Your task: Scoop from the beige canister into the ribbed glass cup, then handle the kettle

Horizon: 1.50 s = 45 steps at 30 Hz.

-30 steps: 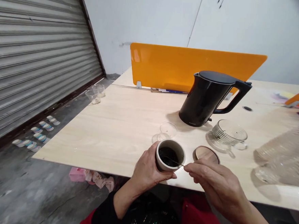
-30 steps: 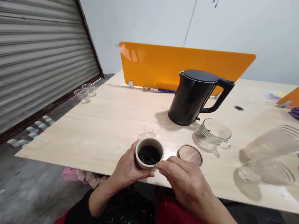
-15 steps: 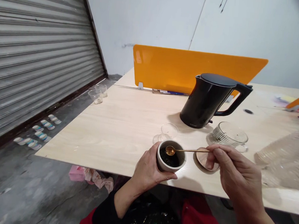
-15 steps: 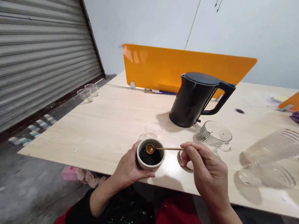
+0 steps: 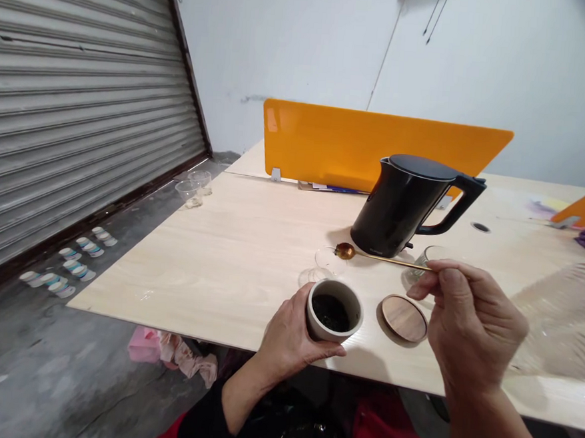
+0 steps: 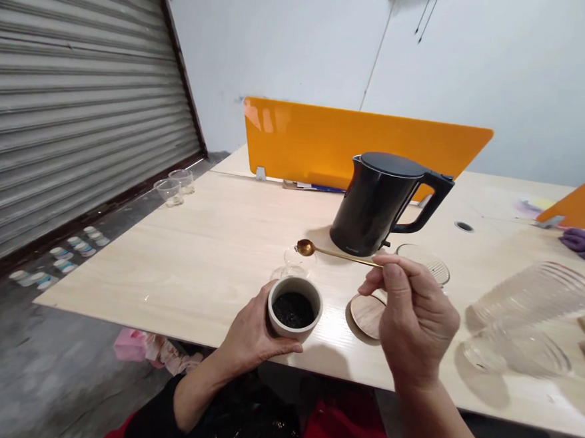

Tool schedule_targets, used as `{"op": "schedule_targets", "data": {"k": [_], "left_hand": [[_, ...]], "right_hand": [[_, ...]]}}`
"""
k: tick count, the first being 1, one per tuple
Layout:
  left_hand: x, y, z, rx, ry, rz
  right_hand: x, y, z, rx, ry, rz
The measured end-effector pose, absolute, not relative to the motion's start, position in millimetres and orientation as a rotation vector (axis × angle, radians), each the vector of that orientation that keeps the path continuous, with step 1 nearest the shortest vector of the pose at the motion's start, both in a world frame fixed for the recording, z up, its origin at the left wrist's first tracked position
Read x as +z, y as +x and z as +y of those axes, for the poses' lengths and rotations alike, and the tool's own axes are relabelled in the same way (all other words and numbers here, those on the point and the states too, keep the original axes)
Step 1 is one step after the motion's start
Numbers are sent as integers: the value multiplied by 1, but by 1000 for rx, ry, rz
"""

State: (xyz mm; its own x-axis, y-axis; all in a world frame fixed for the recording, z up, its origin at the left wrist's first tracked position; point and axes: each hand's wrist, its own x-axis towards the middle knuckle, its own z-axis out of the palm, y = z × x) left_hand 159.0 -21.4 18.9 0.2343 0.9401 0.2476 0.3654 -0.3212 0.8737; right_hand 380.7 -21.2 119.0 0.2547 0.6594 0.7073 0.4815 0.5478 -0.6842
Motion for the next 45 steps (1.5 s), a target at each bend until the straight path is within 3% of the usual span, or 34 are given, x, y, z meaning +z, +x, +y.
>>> {"op": "schedule_targets", "data": {"k": [6,17,24,36,45], "left_hand": [[21,160,-21,1076,1817,1198],[16,159,-21,1084,1824,1177],[19,159,-21,1083,1830,1179],[10,160,-22,1041,1790,1268],[9,160,-23,1036,1818,1265]], "right_hand": [[95,372,8,28,-1083,-1884],[102,382,-2,124,-1110,-1477],[91,379,7,87,-1036,-1884],[112,456,-17,-208,-1321,-1064],[86,512,0,-403,-1681,-1177]]}}
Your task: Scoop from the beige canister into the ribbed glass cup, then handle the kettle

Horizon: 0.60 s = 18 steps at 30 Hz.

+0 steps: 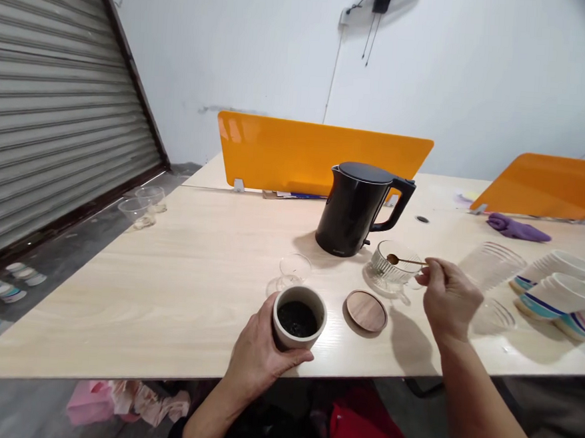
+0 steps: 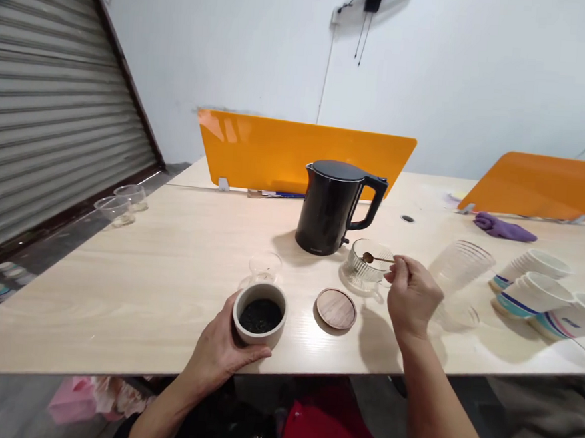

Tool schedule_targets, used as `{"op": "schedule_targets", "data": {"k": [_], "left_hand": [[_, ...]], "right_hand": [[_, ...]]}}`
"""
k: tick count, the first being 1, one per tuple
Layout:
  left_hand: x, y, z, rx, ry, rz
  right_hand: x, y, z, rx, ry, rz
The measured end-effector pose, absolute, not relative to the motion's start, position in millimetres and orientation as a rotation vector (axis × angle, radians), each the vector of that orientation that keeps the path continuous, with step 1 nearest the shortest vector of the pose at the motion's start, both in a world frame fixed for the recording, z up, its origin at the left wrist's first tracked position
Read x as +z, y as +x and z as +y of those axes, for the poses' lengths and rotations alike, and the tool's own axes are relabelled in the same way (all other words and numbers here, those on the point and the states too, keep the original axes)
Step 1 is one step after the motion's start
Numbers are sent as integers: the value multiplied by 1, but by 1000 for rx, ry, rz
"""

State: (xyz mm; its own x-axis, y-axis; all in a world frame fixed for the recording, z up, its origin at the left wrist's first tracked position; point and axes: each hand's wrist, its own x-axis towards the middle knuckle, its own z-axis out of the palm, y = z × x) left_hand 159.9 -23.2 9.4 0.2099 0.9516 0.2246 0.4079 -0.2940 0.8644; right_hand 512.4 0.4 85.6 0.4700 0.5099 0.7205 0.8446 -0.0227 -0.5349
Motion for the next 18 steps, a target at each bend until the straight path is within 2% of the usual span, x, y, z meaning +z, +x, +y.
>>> {"op": "schedule_targets", "data": {"k": [8,14,18], "left_hand": [[13,160,-24,1048,1826,1245],[15,161,-27,1071,1821,1264],[14,163,-31,1093,1877,1253]], "right_hand": [[72,515,8,-340,-1738,-1283],[70,495,-43,-533,-1805,-1233],[54,471,-64,-418,-1712,-1435]]}}
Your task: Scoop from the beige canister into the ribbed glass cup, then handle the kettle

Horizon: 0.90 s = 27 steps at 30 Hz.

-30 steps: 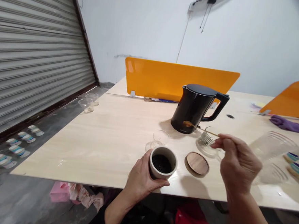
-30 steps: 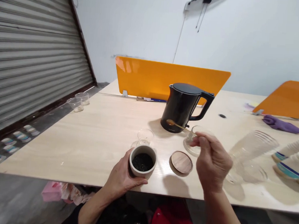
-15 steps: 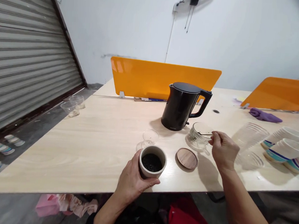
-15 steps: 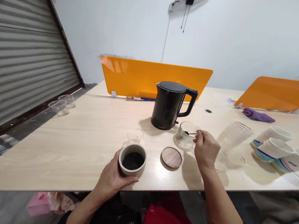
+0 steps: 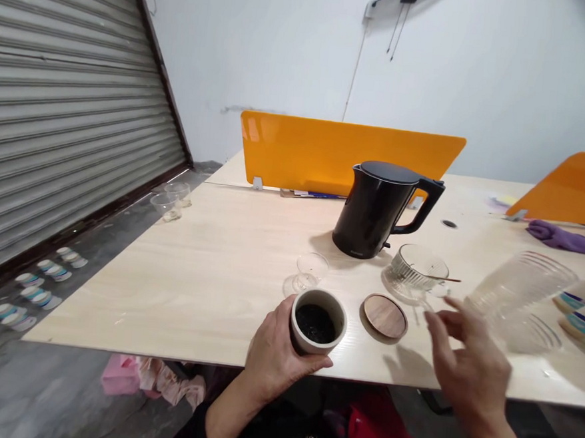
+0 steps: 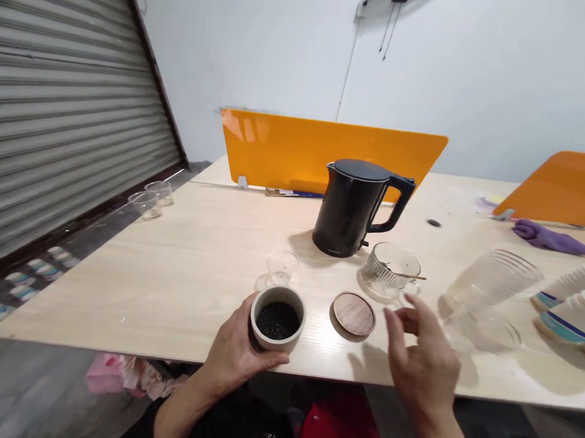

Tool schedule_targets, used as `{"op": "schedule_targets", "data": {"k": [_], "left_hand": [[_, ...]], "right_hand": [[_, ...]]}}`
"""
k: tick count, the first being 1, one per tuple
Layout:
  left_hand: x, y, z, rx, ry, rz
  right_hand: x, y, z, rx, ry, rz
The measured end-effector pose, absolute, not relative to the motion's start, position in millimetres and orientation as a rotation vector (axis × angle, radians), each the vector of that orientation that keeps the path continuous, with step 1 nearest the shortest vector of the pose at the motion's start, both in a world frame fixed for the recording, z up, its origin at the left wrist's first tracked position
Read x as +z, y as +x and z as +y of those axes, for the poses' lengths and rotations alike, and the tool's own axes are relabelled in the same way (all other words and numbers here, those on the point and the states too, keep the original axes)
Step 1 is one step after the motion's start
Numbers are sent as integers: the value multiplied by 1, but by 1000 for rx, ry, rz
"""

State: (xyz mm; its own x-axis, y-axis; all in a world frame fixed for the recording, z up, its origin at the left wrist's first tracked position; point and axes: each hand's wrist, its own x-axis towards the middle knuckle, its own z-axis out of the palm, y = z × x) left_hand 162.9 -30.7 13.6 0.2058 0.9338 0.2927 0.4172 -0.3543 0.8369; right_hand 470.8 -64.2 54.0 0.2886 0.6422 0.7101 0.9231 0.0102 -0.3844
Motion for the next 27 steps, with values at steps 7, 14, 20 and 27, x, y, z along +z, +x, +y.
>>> {"op": "schedule_targets", "data": {"k": [7,14,20,27], "left_hand": [[13,166,-35,1098,1955,1226],[13,169,-36,1096,1986,1283],[15,175,-40,1125,1994,1256],[2,192,-41,1225,2095,1324]], "right_hand": [[12,459,-30,-355,-1637,-2114],[9,457,-18,-247,-1586,-2017],[75,411,-40,-71,-1318,-2004],[101,357,-46,-94,-1140,-2380]]}}
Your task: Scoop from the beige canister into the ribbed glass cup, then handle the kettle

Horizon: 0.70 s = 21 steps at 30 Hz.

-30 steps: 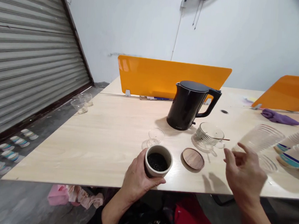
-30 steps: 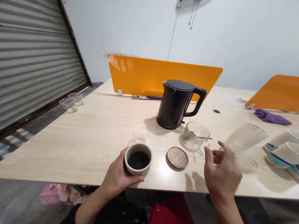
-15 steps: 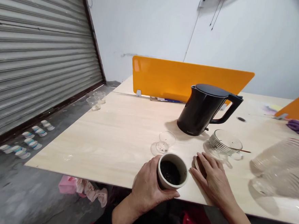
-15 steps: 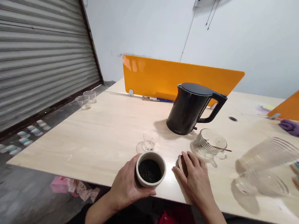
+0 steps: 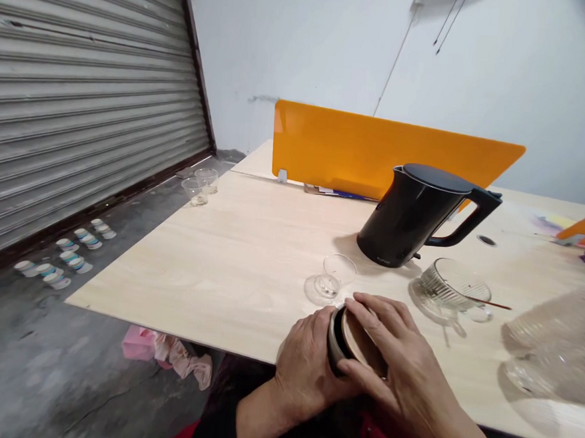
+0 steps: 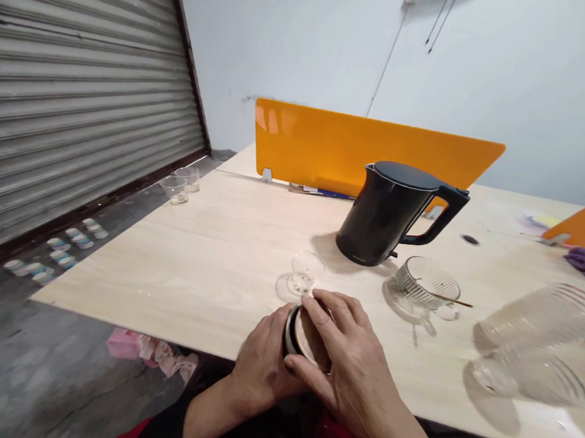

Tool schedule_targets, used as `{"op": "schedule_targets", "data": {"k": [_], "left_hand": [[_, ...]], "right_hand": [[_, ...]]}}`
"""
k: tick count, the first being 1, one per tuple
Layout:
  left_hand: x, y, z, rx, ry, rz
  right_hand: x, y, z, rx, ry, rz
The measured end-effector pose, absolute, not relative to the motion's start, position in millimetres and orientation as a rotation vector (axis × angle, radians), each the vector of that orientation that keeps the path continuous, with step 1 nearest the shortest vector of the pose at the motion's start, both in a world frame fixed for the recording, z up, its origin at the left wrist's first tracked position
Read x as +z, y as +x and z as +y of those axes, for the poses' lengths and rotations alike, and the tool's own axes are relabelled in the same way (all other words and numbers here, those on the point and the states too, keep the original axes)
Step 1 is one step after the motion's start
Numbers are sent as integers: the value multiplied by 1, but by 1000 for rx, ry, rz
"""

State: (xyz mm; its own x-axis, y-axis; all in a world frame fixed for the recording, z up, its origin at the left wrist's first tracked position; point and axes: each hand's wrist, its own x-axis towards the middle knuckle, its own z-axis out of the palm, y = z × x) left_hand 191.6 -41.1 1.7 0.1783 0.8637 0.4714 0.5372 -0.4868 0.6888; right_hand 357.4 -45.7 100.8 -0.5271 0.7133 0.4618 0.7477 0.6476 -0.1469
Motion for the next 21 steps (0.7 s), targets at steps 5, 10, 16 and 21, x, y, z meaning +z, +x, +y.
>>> {"op": "schedule_targets", "data": {"k": [5,10,16,21], "left_hand": [[2,189,-39,1192,2140,1328],[1,183,-39,1218,2163,1230],[-3,186,-37,1182,2123,1257],[2,170,-36,1180,2057,1159]], "right_hand": [[92,348,-41,-225,-1177,-2499],[88,348,-41,-186,-1153,-2532],[85,348,-39,-69,-1166,-2455],[95,369,-33,-77,-1126,-2341]]}}
